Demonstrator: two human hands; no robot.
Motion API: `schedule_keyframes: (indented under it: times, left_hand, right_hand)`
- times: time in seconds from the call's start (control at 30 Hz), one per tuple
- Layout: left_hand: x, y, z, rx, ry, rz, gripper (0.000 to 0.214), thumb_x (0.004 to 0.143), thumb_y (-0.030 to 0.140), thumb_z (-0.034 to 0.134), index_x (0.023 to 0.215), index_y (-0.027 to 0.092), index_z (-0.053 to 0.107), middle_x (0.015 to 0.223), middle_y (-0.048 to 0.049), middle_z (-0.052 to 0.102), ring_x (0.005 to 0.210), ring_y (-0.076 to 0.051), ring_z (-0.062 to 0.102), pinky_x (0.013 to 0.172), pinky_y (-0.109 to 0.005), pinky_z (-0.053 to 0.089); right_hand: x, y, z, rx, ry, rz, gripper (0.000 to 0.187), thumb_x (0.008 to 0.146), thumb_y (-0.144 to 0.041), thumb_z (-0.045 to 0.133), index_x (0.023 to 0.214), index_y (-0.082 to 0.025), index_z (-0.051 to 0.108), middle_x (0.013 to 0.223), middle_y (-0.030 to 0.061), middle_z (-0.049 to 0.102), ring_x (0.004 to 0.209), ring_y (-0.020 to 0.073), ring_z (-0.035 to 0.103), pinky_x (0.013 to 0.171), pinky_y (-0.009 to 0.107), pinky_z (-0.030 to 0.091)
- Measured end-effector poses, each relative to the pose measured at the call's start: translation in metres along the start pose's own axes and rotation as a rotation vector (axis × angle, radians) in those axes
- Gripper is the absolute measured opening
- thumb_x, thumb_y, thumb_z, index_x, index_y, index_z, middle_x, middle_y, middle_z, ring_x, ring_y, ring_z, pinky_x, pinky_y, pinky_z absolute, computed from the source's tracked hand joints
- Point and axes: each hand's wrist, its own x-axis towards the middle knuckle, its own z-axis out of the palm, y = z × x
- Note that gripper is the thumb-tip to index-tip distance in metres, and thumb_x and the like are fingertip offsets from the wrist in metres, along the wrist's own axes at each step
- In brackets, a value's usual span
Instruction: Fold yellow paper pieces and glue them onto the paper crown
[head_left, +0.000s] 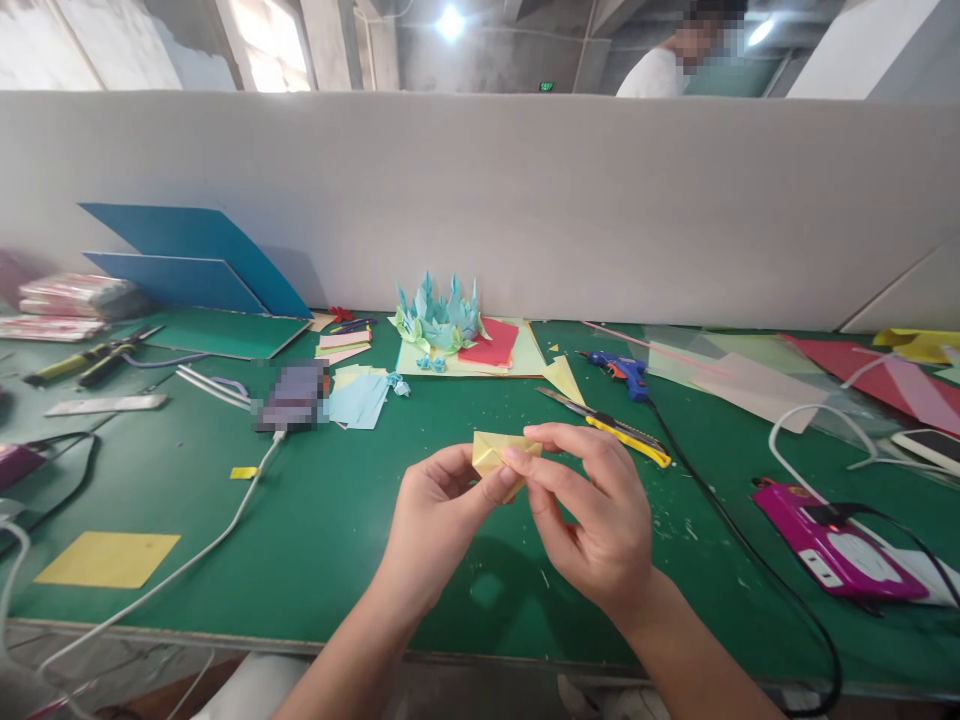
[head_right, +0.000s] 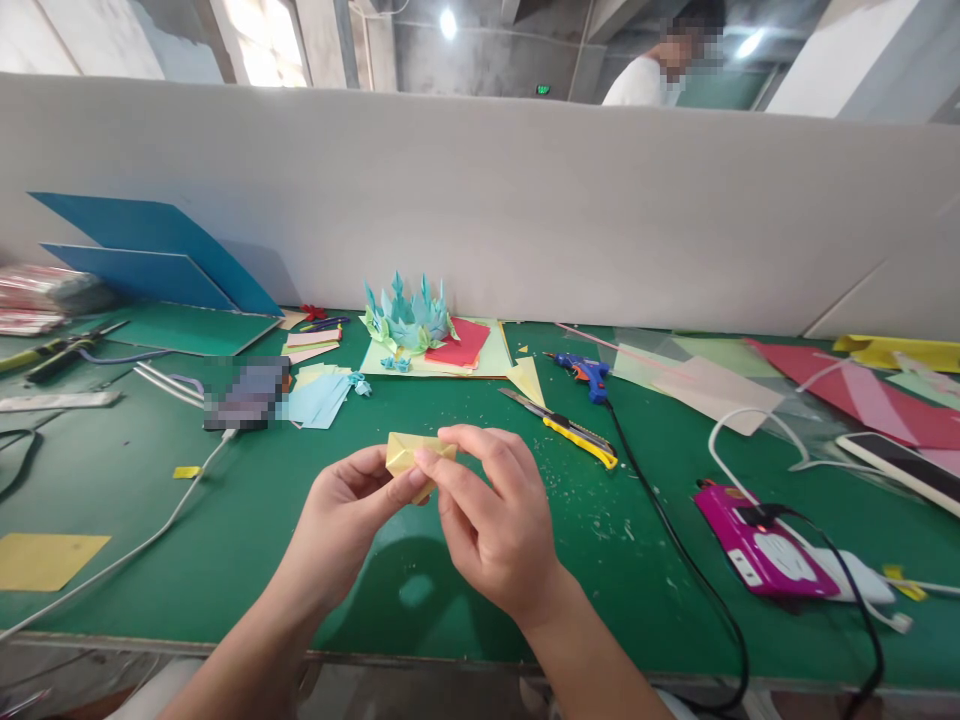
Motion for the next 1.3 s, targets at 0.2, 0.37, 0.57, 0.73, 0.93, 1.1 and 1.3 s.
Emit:
schedule_keyframes:
  times: [0.2, 0.37, 0.57, 0.73, 0.93, 1.1, 1.3]
  left_hand:
    - [0.001, -0.002, -0.002, 0.019, -0.002, 0.024, 0.026, 0.061, 0.038, 0.081, 0.072, 0.015, 0.074, 0.069, -0.0028, 0.070, 0.062, -0.012, 0.058, 0.062, -0.023, 0.048]
    - [0.001, -0.003, -0.002, 0.025, 0.002, 0.070, 0.021, 0.066, 0.034, 0.078, 0.074, 0.015, 0.074, 0.070, -0.0025, 0.071, 0.062, -0.011, 0.058, 0.063, -0.021, 0.049]
    - [0.001, -0.005, -0.002, 0.068, 0.000, 0.069, 0.018, 0.067, 0.031, 0.077, 0.076, 0.015, 0.074, 0.078, -0.0050, 0.075, 0.071, -0.015, 0.064, 0.072, -0.026, 0.053]
    - [0.001, -0.006, -0.003, 0.097, 0.041, 0.129, 0.018, 0.063, 0.030, 0.079, 0.073, 0.016, 0.071, 0.070, -0.0021, 0.073, 0.064, -0.014, 0.063, 0.064, -0.025, 0.054]
    - [0.001, -0.004, -0.003, 0.172, 0.020, 0.168, 0.017, 0.068, 0.033, 0.074, 0.070, 0.016, 0.071, 0.065, -0.0027, 0.070, 0.061, -0.014, 0.062, 0.063, -0.026, 0.054]
    - [0.001, -0.001, -0.003, 0.138, 0.017, 0.145, 0.019, 0.067, 0.033, 0.074, 0.064, 0.016, 0.066, 0.062, -0.0010, 0.065, 0.060, -0.013, 0.059, 0.062, -0.025, 0.051]
    - [0.001, -0.002, -0.001, 0.113, -0.021, 0.123, 0.020, 0.071, 0.035, 0.071, 0.068, 0.017, 0.065, 0.070, -0.0004, 0.062, 0.067, -0.013, 0.055, 0.068, -0.024, 0.049]
  right_hand:
    - [0.001, -0.002, 0.000, 0.024, -0.004, 0.047, 0.034, 0.083, -0.004, 0.052, 0.103, -0.028, 0.066, 0.106, 0.0076, 0.061, 0.091, 0.0212, 0.058, 0.076, 0.041, 0.051]
    - [0.000, -0.008, 0.007, 0.349, 0.064, 0.369, 0.022, 0.084, -0.013, 0.056, 0.101, -0.026, 0.063, 0.108, 0.0074, 0.057, 0.097, 0.0200, 0.058, 0.078, 0.037, 0.054]
    - [-0.001, -0.012, 0.014, 0.717, 0.038, 0.709, 0.010, 0.084, -0.026, 0.061, 0.093, -0.022, 0.060, 0.088, 0.0027, 0.061, 0.076, 0.0139, 0.062, 0.068, 0.026, 0.056]
    - [0.003, -0.012, 0.011, 0.656, 0.078, 0.708, 0.007, 0.081, -0.025, 0.064, 0.077, -0.020, 0.061, 0.075, 0.0004, 0.062, 0.069, 0.0129, 0.062, 0.061, 0.023, 0.054]
    - [0.004, -0.013, 0.009, 0.613, 0.058, 0.716, 0.008, 0.080, -0.025, 0.064, 0.074, -0.020, 0.061, 0.071, 0.0000, 0.061, 0.064, 0.0130, 0.060, 0.059, 0.024, 0.053]
    - [0.006, -0.014, 0.007, 0.635, 0.034, 0.687, 0.010, 0.080, -0.024, 0.063, 0.072, -0.020, 0.061, 0.070, 0.0004, 0.060, 0.064, 0.0131, 0.059, 0.058, 0.023, 0.052]
    - [0.006, -0.011, 0.007, 0.589, 0.033, 0.675, 0.010, 0.081, -0.023, 0.063, 0.072, -0.020, 0.061, 0.069, 0.0000, 0.061, 0.064, 0.0131, 0.059, 0.057, 0.023, 0.051]
